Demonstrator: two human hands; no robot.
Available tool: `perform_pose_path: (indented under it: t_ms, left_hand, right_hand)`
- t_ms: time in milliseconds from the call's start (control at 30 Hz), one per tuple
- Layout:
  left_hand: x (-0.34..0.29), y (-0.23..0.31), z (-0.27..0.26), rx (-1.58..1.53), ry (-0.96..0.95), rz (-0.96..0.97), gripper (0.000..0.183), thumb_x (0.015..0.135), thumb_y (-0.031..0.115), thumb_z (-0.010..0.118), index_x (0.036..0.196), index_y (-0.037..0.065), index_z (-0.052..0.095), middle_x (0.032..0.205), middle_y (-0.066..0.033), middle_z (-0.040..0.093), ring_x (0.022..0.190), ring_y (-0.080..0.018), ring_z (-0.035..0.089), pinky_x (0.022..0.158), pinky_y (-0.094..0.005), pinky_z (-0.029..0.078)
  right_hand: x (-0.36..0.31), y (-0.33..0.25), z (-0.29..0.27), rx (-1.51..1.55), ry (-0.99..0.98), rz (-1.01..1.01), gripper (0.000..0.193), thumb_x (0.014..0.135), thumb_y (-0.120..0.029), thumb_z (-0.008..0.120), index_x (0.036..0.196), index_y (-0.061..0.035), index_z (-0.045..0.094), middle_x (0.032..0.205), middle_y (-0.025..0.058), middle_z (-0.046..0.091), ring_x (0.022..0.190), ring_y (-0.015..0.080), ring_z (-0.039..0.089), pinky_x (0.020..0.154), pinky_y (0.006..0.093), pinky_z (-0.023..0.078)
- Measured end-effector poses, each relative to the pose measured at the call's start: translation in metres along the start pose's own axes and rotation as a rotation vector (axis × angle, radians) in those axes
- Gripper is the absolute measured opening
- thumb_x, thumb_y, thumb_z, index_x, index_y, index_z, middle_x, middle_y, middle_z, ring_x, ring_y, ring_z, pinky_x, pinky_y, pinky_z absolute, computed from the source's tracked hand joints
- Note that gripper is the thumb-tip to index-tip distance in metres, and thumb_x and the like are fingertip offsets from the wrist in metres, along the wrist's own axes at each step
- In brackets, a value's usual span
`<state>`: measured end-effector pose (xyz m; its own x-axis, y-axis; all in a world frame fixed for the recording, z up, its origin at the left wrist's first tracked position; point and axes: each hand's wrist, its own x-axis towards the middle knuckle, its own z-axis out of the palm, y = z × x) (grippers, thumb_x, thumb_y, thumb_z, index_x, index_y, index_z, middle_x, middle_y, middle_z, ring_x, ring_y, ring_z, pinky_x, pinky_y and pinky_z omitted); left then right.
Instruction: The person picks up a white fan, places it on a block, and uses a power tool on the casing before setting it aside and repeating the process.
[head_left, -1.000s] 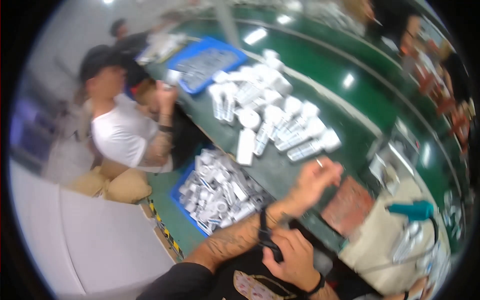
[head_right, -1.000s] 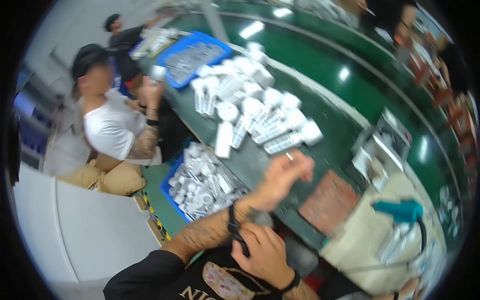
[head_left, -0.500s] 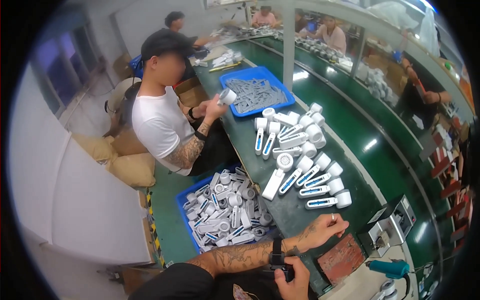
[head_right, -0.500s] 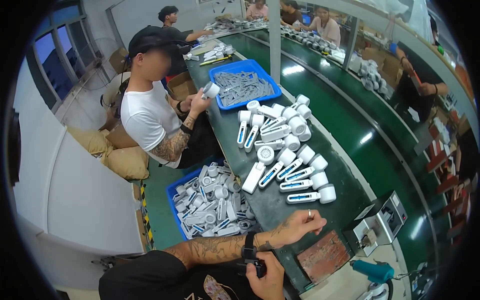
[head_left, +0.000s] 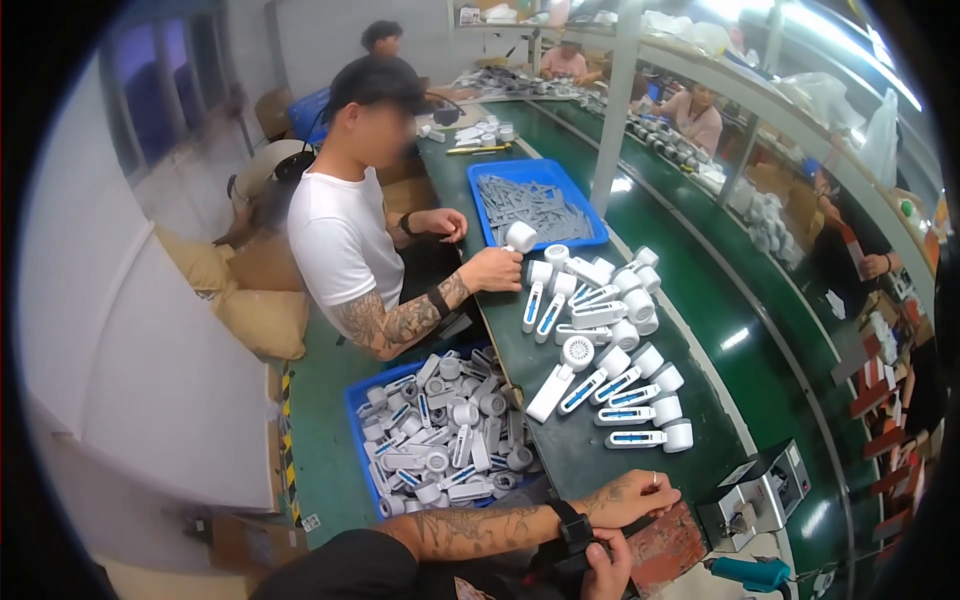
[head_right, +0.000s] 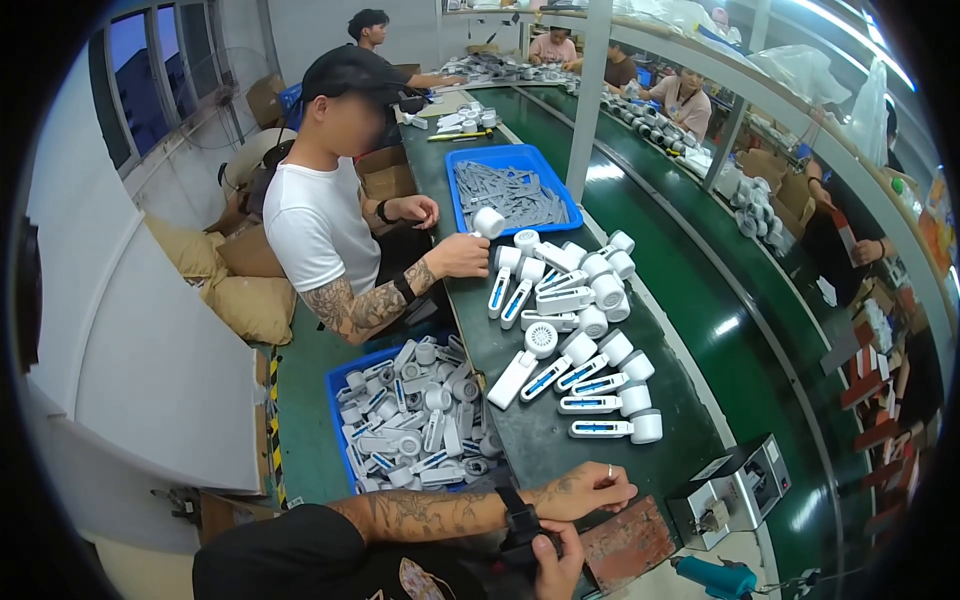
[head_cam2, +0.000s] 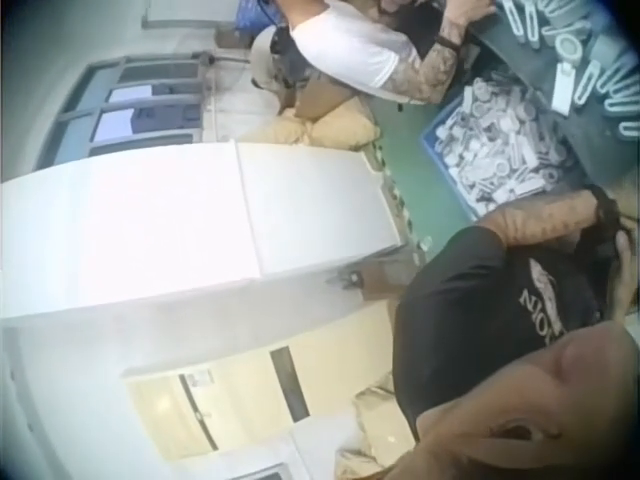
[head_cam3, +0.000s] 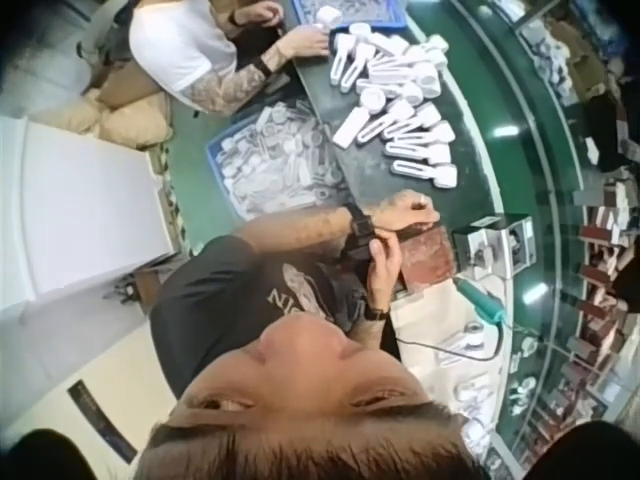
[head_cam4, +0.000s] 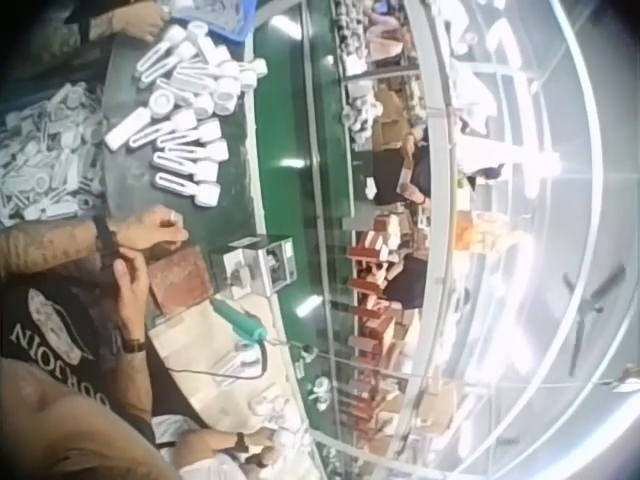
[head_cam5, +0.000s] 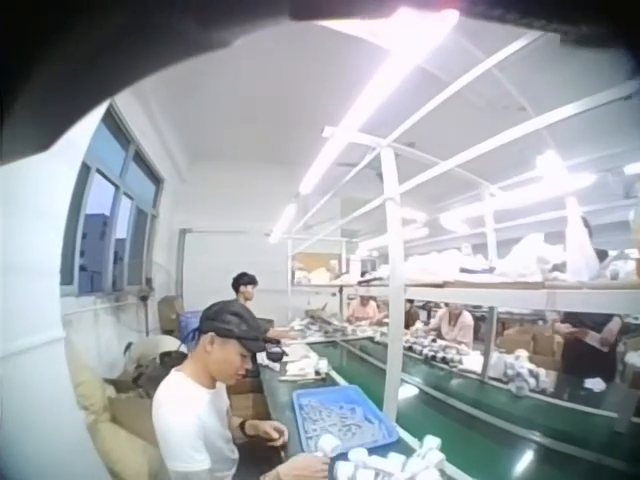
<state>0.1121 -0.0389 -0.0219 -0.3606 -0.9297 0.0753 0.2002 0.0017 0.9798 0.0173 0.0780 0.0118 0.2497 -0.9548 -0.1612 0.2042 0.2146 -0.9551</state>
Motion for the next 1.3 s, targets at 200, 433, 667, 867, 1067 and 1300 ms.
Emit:
perform_pose_path:
  t_ms: [200, 433, 667, 867, 1067, 1300]
  left_hand:
    - [0.023, 0.015, -0.016, -0.491, 0.232, -0.016, 0.031, 0.102, 0.032, 0.06, 0.082, 0.007, 0.062, 0.075, 0.0016, 0.06, 0.068, -0.0072, 0.054, 0.064, -0.0235, 0.044]
    - [0.019, 0.015, -0.022, -0.057, 0.224, 0.116, 0.03, 0.104, 0.025, 0.058, 0.085, 0.002, 0.059, 0.076, 0.0006, 0.058, 0.072, -0.0066, 0.052, 0.068, -0.0249, 0.044]
    - [0.031, 0.015, -0.018, -0.172, 0.235, 0.132, 0.029, 0.104, 0.024, 0.057, 0.086, 0.002, 0.058, 0.076, 0.001, 0.055, 0.072, -0.0065, 0.05, 0.068, -0.0245, 0.043]
    - [0.027, 0.012, -0.015, -0.14, 0.204, 0.115, 0.026, 0.103, 0.022, 0.058, 0.085, 0.003, 0.059, 0.076, 0.0006, 0.057, 0.073, -0.0068, 0.052, 0.069, -0.0248, 0.044]
    - [0.025, 0.011, -0.018, -0.038, 0.22, 0.141, 0.033, 0.102, 0.026, 0.06, 0.08, 0.001, 0.061, 0.07, 0.0009, 0.059, 0.067, -0.0067, 0.053, 0.064, -0.0254, 0.044]
    - [0.024, 0.003, -0.01, -0.176, 0.086, 0.058, 0.028, 0.103, 0.022, 0.059, 0.082, 0.004, 0.058, 0.077, 0.0003, 0.058, 0.073, -0.007, 0.052, 0.072, -0.0251, 0.045]
  right_hand:
    - [0.001, 0.003, 0.017, -0.405, -0.014, -0.167, 0.025, 0.095, -0.014, 0.069, 0.114, -0.0007, 0.06, 0.098, 0.0007, 0.058, 0.087, 0.0094, 0.05, 0.078, 0.0235, 0.043]
    - [-0.004, -0.026, 0.05, -0.652, 0.075, -0.27, 0.029, 0.09, -0.012, 0.07, 0.116, 0.0004, 0.063, 0.112, 0.0221, 0.064, 0.103, 0.0365, 0.062, 0.095, 0.0418, 0.048]
    - [-0.014, 0.014, 0.058, -0.891, 0.179, -0.606, 0.032, 0.088, -0.011, 0.069, 0.116, 0.002, 0.061, 0.115, 0.0233, 0.062, 0.109, 0.0434, 0.058, 0.096, 0.0484, 0.047]
    - [-0.002, 0.001, 0.06, -0.929, 0.133, -0.714, 0.031, 0.087, -0.013, 0.071, 0.113, 0.0014, 0.06, 0.117, 0.0232, 0.062, 0.108, 0.0438, 0.059, 0.094, 0.0471, 0.049]
    - [-0.007, 0.008, 0.062, -0.745, 0.093, -0.5, 0.033, 0.084, -0.012, 0.072, 0.112, 0.0007, 0.061, 0.114, 0.0215, 0.064, 0.105, 0.0433, 0.06, 0.092, 0.047, 0.049]
    - [-0.003, 0.0, 0.063, -0.961, 0.037, -0.712, 0.03, 0.082, -0.01, 0.073, 0.105, 0.0035, 0.058, 0.111, 0.0235, 0.061, 0.101, 0.0438, 0.058, 0.091, 0.048, 0.048]
